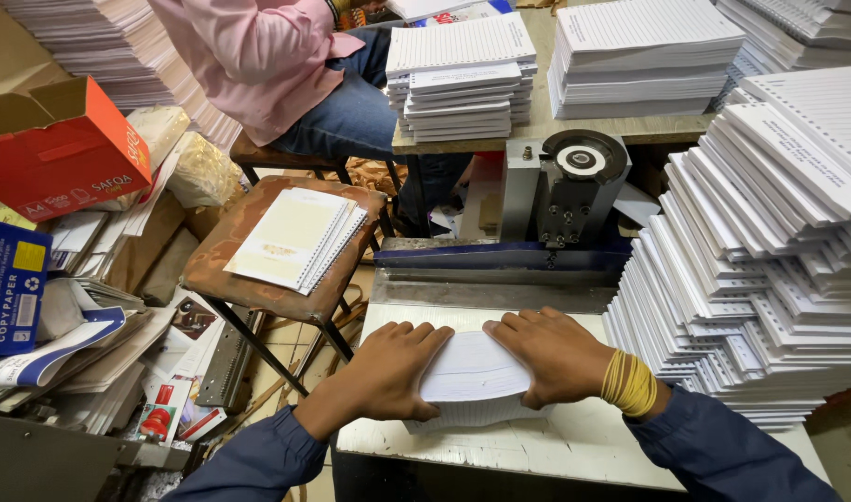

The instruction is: The person sits on the floor and repeatedly picks up stacks of lined paper sheets, aligns them, and places them onto a larger pile on a table. The person also handles a single sheet of paper, folding it in half before placing it on the table.

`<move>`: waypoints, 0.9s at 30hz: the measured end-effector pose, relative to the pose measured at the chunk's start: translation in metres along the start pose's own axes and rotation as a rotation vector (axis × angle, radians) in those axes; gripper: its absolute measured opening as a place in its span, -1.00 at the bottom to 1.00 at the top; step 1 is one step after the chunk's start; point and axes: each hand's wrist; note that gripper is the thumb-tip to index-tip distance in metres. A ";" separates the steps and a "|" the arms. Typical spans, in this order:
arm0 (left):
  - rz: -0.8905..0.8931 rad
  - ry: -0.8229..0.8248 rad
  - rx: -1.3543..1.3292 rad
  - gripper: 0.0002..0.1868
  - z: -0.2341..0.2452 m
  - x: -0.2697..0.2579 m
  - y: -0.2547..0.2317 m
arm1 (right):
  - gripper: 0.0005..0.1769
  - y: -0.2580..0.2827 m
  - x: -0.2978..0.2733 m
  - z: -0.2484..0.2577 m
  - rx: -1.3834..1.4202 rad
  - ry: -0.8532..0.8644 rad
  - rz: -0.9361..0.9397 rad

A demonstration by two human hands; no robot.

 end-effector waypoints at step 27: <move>0.098 -0.003 0.063 -0.02 -0.018 0.030 -0.028 | 0.29 -0.004 -0.003 -0.012 0.057 -0.025 -0.037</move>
Point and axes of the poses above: each hand's wrist, its own x-axis towards the middle knuckle, its own z-axis out of the back of the hand, y = z × x, and after that the axes turned 2 degrees about -y, right-handed
